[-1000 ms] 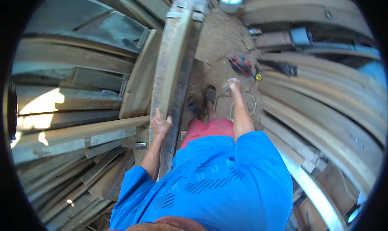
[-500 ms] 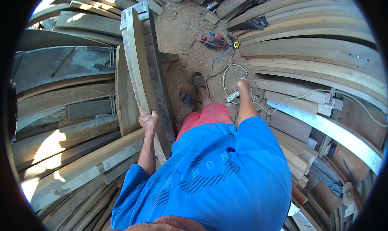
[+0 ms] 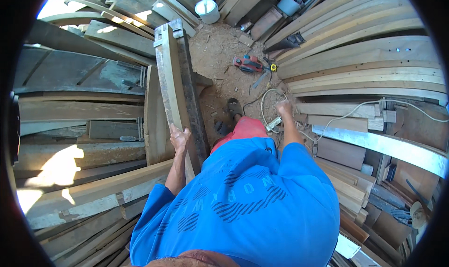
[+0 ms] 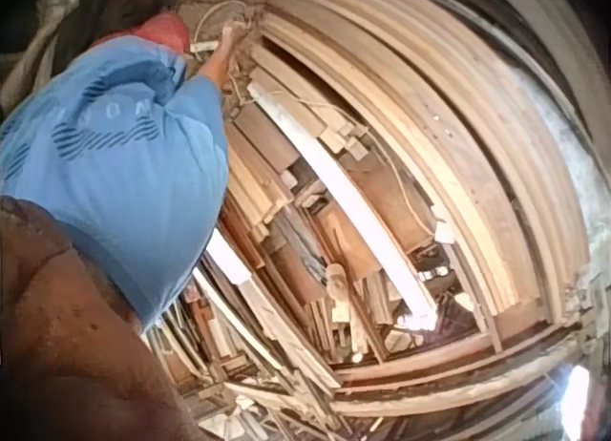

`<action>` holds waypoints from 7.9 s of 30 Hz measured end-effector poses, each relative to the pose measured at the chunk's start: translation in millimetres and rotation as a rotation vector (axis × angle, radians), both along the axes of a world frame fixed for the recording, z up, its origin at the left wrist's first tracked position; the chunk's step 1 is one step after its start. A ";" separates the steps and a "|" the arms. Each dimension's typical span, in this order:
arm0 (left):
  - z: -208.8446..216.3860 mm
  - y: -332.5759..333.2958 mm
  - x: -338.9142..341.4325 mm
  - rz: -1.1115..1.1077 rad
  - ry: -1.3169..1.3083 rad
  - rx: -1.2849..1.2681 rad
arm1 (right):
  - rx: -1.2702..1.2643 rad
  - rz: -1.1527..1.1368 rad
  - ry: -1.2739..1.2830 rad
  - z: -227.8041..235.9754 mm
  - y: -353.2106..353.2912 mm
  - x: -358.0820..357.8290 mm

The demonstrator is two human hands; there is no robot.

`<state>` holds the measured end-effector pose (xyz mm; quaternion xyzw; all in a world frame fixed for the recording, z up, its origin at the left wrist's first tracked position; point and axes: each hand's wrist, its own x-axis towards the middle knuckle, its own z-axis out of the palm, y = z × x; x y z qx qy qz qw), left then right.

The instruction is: The person marks lines along a wooden plank with a marking tool, planes the wood using an electric planer, and lifts and turns the plank by hand.

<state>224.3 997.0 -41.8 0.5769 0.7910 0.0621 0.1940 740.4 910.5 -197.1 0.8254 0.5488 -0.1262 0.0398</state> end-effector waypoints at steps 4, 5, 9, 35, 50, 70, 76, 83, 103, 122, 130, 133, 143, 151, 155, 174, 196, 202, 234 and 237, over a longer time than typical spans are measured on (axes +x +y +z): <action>2.7 -5.7 -5.3 0.038 0.013 0.017 | -0.164 -0.109 0.282 -33.6 9.6 -42.8; 5.6 -3.1 -4.0 0.034 -0.008 -0.021 | -0.136 0.082 0.134 -38.7 14.8 -44.7; -3.8 -6.9 -8.6 0.058 -0.015 0.022 | -0.041 -0.018 0.200 20.5 79.8 -72.5; 33.4 9.7 20.1 0.441 0.008 -0.245 | 0.107 0.700 0.768 151.5 655.3 -315.5; 32.0 18.6 15.2 0.531 -0.013 -0.252 | -0.497 0.727 0.468 149.5 701.6 -361.6; -47.9 274.7 122.5 2.522 -0.774 1.046 | -1.376 0.812 0.268 76.9 732.3 -396.6; -66.1 281.6 166.2 2.341 -1.053 1.675 | -1.461 0.956 0.330 96.4 752.2 -378.8; -29.1 261.9 203.2 1.780 -1.378 2.183 | -1.398 1.434 0.225 156.5 723.1 -458.0; 7.4 361.8 203.5 1.824 -1.576 1.989 | -1.131 1.843 -0.032 226.9 746.6 -451.3; 65.8 194.3 195.2 2.062 -0.873 2.120 | -1.173 2.127 0.303 314.2 489.3 -436.2; 157.4 216.3 194.9 1.463 -1.164 2.587 | -1.114 2.525 0.584 482.5 478.7 -426.8; 213.9 209.7 183.3 1.193 -1.030 2.714 | -1.476 2.288 1.212 509.7 480.3 -424.2; 359.8 159.3 186.6 0.807 -0.790 2.812 | -1.628 2.482 1.759 566.2 466.9 -390.9; 369.2 113.8 191.5 0.227 -1.292 2.875 | -1.475 2.406 2.302 619.9 430.4 -376.9; 405.0 135.1 197.8 0.555 -0.924 2.820 | -1.470 2.316 2.430 618.4 420.1 -372.8; 376.5 147.9 204.8 0.663 -0.921 2.726 | -1.535 2.335 2.311 592.9 423.1 -373.1; -47.6 214.6 294.7 2.426 -0.796 2.053 | -1.386 2.029 0.091 150.4 490.4 -352.8; -112.8 218.0 329.3 2.554 -0.836 1.870 | -1.318 2.084 -0.061 1.6 507.8 -298.5; -97.7 225.9 259.5 2.251 -0.654 0.569 | -0.538 2.363 -0.260 128.6 493.3 -430.9; -140.7 247.9 335.7 2.226 -0.664 0.264 | -0.495 2.459 -0.195 113.7 501.5 -429.8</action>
